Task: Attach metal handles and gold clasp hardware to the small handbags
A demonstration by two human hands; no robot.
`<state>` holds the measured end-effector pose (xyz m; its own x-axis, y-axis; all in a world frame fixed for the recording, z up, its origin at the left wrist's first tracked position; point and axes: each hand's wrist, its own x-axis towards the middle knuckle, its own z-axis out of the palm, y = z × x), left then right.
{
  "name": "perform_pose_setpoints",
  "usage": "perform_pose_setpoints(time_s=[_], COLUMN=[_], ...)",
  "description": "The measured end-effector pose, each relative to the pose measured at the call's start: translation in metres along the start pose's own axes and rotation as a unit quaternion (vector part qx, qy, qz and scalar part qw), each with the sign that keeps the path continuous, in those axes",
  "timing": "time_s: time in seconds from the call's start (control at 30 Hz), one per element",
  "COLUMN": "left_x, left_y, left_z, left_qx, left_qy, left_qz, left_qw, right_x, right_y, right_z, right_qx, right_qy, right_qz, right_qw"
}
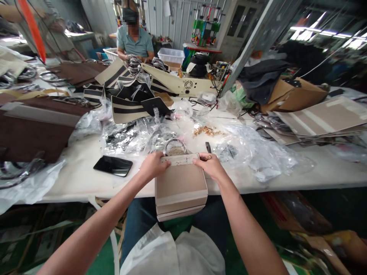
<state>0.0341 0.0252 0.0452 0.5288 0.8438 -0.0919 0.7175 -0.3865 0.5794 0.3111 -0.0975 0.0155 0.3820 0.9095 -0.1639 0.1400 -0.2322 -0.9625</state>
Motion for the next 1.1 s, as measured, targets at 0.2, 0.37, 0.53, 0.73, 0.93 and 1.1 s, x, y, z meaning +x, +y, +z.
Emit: perform_pose_setpoints(time_s=[0.2,0.37,0.53,0.73,0.93,1.1], left_x=[0.002,0.005,0.008,0.011,0.007,0.004], left_y=[-0.015,-0.021,-0.024,-0.023,-0.024,-0.026], left_z=[0.027,0.043,0.051,0.051,0.052,0.052], left_qx=[-0.028,-0.027,-0.042,-0.055,-0.086,-0.110], left_qy=[0.061,0.096,0.107,0.101,0.102,0.107], left_qz=[0.049,0.062,0.088,0.089,0.060,0.034], left_qw=[0.997,0.993,0.989,0.989,0.989,0.988], right_x=[-0.005,-0.007,0.000,0.002,-0.003,-0.006], right_y=[-0.004,-0.004,0.011,0.014,0.016,0.022], right_z=[0.001,0.000,0.000,0.000,0.000,0.004], right_qx=[-0.102,-0.203,-0.108,0.040,0.007,0.017], right_qy=[0.029,0.058,0.066,0.007,0.028,0.033], right_qz=[-0.028,-0.032,-0.030,0.057,0.045,0.046], right_qw=[0.994,0.977,0.991,0.998,0.999,0.998])
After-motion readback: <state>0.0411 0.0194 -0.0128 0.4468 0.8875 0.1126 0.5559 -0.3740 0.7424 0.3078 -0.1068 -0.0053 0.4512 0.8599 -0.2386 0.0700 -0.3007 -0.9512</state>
